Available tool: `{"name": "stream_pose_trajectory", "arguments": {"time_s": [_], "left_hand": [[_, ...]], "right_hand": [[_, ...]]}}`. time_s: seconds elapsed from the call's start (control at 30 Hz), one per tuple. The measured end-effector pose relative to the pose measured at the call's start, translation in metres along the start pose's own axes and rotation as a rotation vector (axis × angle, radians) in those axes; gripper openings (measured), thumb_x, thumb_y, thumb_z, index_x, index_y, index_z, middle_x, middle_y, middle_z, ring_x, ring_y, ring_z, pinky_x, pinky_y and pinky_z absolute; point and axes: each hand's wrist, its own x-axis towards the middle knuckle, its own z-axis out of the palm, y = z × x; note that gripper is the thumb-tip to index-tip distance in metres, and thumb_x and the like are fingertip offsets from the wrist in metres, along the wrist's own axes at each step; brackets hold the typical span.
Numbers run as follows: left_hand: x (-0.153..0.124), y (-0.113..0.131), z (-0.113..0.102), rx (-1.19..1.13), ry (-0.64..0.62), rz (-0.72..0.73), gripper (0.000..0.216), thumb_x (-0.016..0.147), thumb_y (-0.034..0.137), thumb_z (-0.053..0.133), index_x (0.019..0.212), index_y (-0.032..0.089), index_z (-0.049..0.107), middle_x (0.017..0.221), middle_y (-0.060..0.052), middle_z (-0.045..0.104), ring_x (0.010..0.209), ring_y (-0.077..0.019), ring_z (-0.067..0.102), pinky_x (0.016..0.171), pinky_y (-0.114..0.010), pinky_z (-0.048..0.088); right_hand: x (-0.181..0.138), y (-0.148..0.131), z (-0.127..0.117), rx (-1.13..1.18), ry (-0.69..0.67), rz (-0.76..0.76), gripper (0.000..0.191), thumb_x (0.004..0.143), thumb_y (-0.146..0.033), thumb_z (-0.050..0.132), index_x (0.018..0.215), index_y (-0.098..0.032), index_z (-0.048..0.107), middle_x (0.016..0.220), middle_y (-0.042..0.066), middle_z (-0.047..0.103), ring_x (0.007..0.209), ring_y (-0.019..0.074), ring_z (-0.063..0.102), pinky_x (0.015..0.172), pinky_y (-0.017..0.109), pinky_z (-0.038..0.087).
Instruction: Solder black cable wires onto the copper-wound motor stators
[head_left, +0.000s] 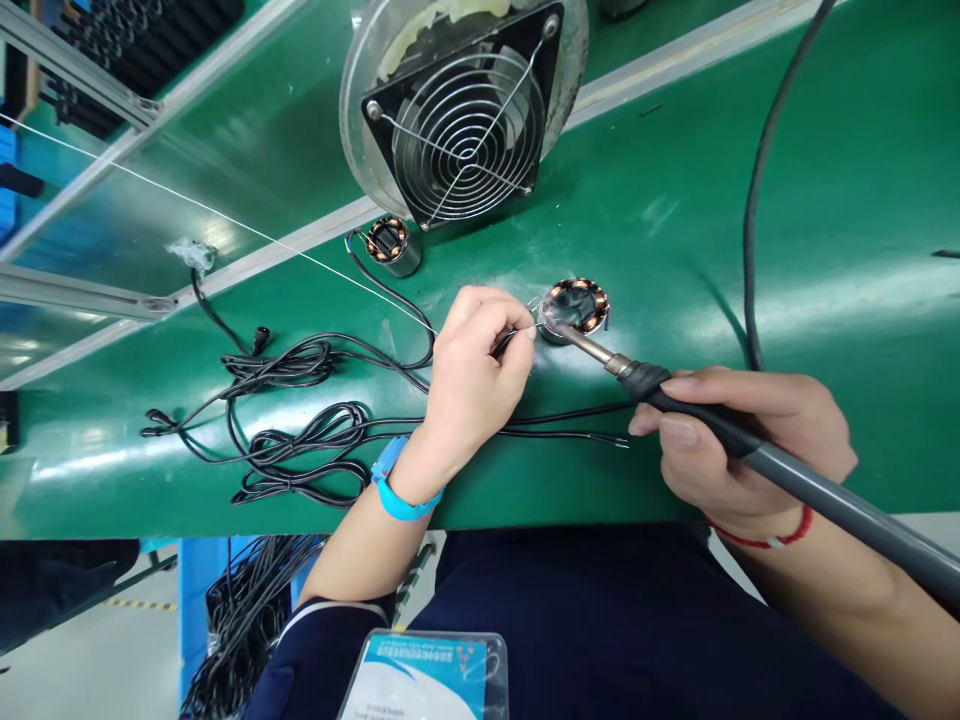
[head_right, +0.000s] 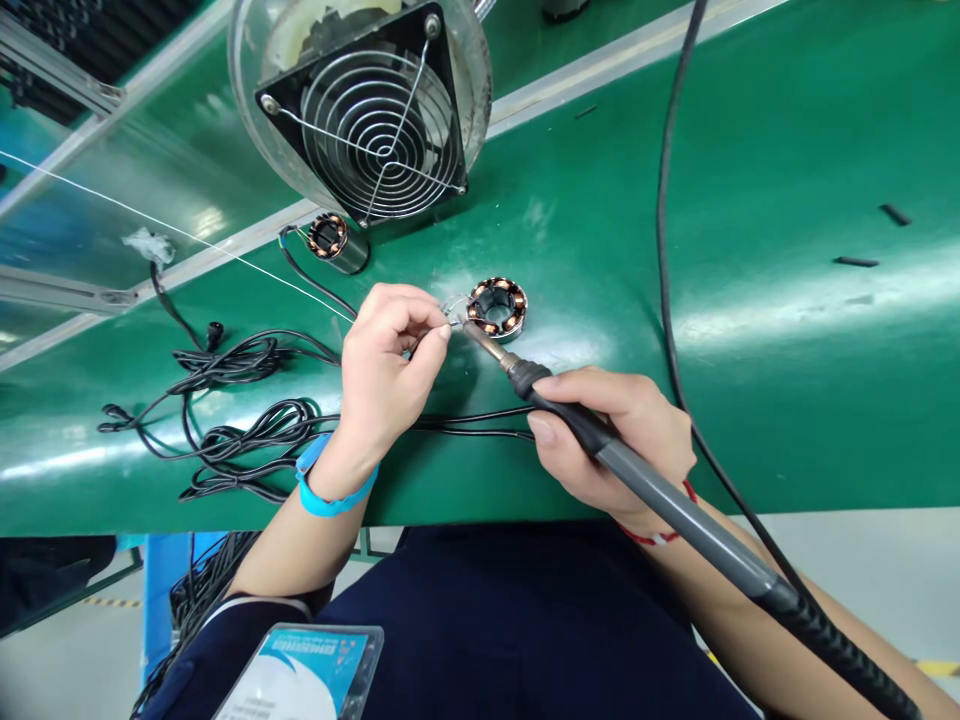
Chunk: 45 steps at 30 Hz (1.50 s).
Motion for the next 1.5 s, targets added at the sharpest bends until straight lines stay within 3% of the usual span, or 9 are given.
{"name": "stream_pose_trajectory", "arguments": {"time_s": [0.23, 0.43, 0.63, 0.83, 0.93, 1.03, 1.17, 1.33, 1.5], "left_hand": [[0.0, 0.001, 0.0, 0.029, 0.001, -0.004, 0.018, 0.078, 0.002, 0.055, 0.071, 0.019, 0.055, 0.083, -0.003, 0.059, 0.082, -0.0142, 0.055, 0.069, -0.026, 0.047], [0.0, -0.001, 0.0, 0.069, 0.003, 0.03, 0.016, 0.08, 0.003, 0.057, 0.074, 0.018, 0.055, 0.085, -0.002, 0.059, 0.082, -0.0131, 0.056, 0.069, -0.025, 0.047], [-0.001, -0.004, 0.002, 0.044, 0.026, 0.048, 0.016, 0.08, 0.002, 0.057, 0.075, 0.018, 0.055, 0.083, -0.001, 0.058, 0.081, -0.0116, 0.057, 0.071, -0.024, 0.048], [-0.001, -0.004, 0.0, 0.026, 0.004, 0.065, 0.016, 0.081, 0.003, 0.055, 0.076, 0.018, 0.055, 0.085, -0.002, 0.059, 0.083, -0.0122, 0.057, 0.071, -0.024, 0.048], [-0.001, -0.003, -0.003, -0.039, -0.056, -0.059, 0.015, 0.08, 0.004, 0.056, 0.085, 0.018, 0.053, 0.089, -0.001, 0.059, 0.073, -0.0098, 0.056, 0.067, -0.024, 0.047], [0.002, -0.003, -0.009, -0.195, -0.19, -0.351, 0.02, 0.081, 0.011, 0.059, 0.097, 0.019, 0.05, 0.093, -0.001, 0.061, 0.058, -0.0056, 0.054, 0.057, -0.022, 0.045], [0.009, -0.005, -0.019, -0.445, -0.432, -0.642, 0.011, 0.085, 0.024, 0.057, 0.079, 0.017, 0.052, 0.062, 0.004, 0.053, 0.046, -0.0051, 0.047, 0.044, -0.018, 0.035], [0.016, -0.005, -0.021, -0.65, -0.28, -0.779, 0.013, 0.078, 0.019, 0.059, 0.066, 0.014, 0.057, 0.06, 0.005, 0.054, 0.046, -0.0015, 0.036, 0.044, -0.016, 0.025], [0.016, -0.002, -0.017, -0.658, -0.274, -0.792, 0.01, 0.066, 0.018, 0.067, 0.059, 0.014, 0.061, 0.054, 0.005, 0.054, 0.051, -0.0038, 0.043, 0.054, -0.019, 0.036]], "right_hand": [[0.023, -0.009, 0.003, -0.008, -0.114, -0.096, 0.037, 0.077, -0.011, 0.068, 0.112, -0.023, 0.065, 0.073, 0.001, 0.068, 0.058, 0.014, 0.064, 0.052, 0.026, 0.053], [0.047, -0.024, 0.003, -0.16, -0.299, 0.044, 0.04, 0.093, -0.024, 0.058, 0.132, -0.03, 0.054, 0.113, 0.0, 0.072, 0.092, 0.0174, 0.072, 0.082, 0.031, 0.058], [0.074, -0.023, 0.004, -0.278, -0.529, -0.007, 0.041, 0.094, -0.027, 0.05, 0.134, -0.022, 0.051, 0.113, 0.002, 0.071, 0.101, 0.0225, 0.068, 0.083, 0.035, 0.056], [0.072, -0.017, 0.01, -0.314, -0.586, -0.001, 0.041, 0.092, -0.026, 0.051, 0.132, -0.022, 0.051, 0.109, 0.004, 0.071, 0.094, 0.0252, 0.068, 0.08, 0.04, 0.053], [0.072, -0.014, 0.013, -0.313, -0.568, 0.03, 0.041, 0.091, -0.024, 0.05, 0.132, -0.025, 0.05, 0.109, 0.004, 0.071, 0.098, 0.025, 0.068, 0.082, 0.04, 0.052], [0.072, -0.006, 0.017, -0.313, -0.556, 0.01, 0.045, 0.09, -0.023, 0.051, 0.134, -0.024, 0.046, 0.114, 0.005, 0.07, 0.106, 0.0268, 0.065, 0.088, 0.044, 0.051], [0.071, 0.008, 0.024, -0.275, -0.582, -0.106, 0.048, 0.088, -0.02, 0.053, 0.135, -0.023, 0.043, 0.122, 0.009, 0.066, 0.115, 0.0273, 0.061, 0.097, 0.049, 0.047], [0.065, 0.013, 0.025, -0.289, -0.572, -0.171, 0.049, 0.084, -0.019, 0.056, 0.132, -0.019, 0.045, 0.105, 0.008, 0.07, 0.099, 0.0264, 0.063, 0.088, 0.046, 0.049], [0.061, 0.01, 0.019, -0.266, -0.536, -0.173, 0.05, 0.084, -0.022, 0.057, 0.132, -0.023, 0.043, 0.102, 0.005, 0.071, 0.095, 0.0246, 0.064, 0.088, 0.044, 0.047]]}}
